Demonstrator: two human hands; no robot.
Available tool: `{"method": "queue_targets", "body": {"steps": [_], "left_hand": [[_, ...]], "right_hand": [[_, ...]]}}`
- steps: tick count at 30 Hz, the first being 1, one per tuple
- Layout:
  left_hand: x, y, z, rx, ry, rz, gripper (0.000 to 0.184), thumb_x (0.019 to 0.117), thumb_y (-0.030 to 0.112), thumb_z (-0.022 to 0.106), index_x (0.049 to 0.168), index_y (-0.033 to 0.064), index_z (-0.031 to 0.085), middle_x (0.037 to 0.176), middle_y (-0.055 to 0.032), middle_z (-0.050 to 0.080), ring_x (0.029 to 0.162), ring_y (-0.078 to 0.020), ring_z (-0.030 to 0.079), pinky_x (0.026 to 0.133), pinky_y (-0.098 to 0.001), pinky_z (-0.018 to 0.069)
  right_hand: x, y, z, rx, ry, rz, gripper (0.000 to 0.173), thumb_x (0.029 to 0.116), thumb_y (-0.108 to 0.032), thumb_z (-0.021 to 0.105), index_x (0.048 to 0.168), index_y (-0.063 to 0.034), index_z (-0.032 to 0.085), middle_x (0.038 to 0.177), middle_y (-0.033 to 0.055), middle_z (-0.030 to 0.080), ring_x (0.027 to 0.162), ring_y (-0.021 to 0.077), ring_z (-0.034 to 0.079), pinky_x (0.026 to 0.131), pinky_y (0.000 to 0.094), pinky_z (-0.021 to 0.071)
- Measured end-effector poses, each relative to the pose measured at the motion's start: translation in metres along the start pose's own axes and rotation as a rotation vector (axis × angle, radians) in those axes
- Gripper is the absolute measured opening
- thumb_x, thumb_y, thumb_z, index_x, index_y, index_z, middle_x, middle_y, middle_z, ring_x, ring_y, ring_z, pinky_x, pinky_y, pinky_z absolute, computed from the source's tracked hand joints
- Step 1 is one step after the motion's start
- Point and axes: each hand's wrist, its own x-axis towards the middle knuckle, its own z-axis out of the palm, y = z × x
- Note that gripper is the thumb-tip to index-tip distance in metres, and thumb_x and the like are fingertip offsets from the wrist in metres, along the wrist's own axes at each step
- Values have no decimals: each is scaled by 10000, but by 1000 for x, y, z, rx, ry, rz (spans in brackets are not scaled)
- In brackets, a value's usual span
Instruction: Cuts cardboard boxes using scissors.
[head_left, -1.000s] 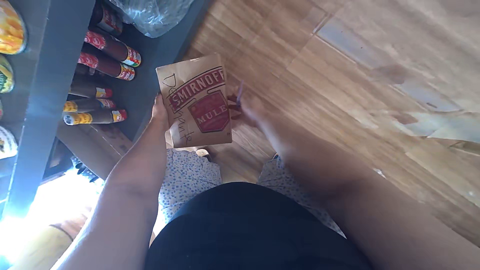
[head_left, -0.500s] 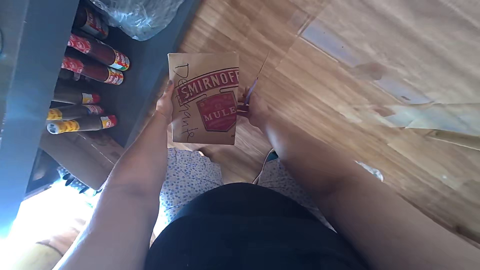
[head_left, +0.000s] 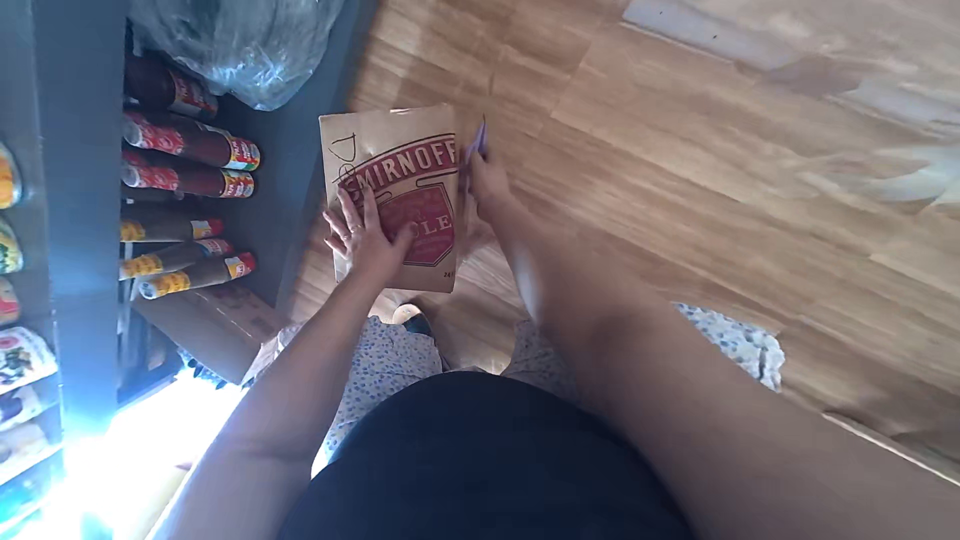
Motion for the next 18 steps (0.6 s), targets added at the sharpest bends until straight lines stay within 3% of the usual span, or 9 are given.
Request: {"method": "queue_targets", "body": {"steps": [3, 6, 10, 16, 18], "left_hand": [[-5, 4, 3, 123, -137, 17, 1095, 949, 621, 607, 1660, 130, -66, 1669, -233, -259, 1511, -518, -253, 1096, -812, -89], [-2, 6, -4, 147, -194, 8, 1139, 942, 605, 630, 1648, 111, -115, 1648, -249, -298, 1500, -531, -267, 1090, -823, -65], [-2, 3, 2, 127, -153, 15, 1101, 957, 603, 610, 1654, 136, -103, 1661, -224, -287, 1509, -508, -267, 1098, -809, -86], [-4, -1, 9, 182, -75, 61, 1057, 956, 626, 582, 1665, 121, -18, 1686, -240, -201, 1527, -519, -205, 1114, -795, -77], [-6, -3, 13, 188, -17, 112, 1017, 964, 609, 580, 1667, 107, 42, 1692, -266, -137, 1532, -542, -150, 1115, -805, -51]], "right_hand": [[23, -37, -9, -124, -120, -230, 447, 1103, -255, 439, 1451, 25, 456, 1326, 199, 598, 1193, 224, 600, 1038, 394, 477], [30, -70, -23, -344, -302, -240, 489, 1123, -315, 392, 1508, -16, 428, 1462, 199, 543, 1350, 250, 532, 1146, 430, 395], [27, -85, -37, -584, -335, -242, 515, 1107, -406, 411, 1472, -47, 472, 1393, 198, 590, 1308, 303, 561, 1103, 512, 412], [21, -76, -62, -687, -315, -336, 509, 1094, -404, 449, 1404, -2, 484, 1263, 218, 615, 1154, 321, 615, 1010, 517, 466], [13, -72, -70, -644, -319, -333, 515, 1095, -388, 449, 1422, 8, 488, 1302, 235, 610, 1193, 332, 610, 1036, 520, 459]]}}
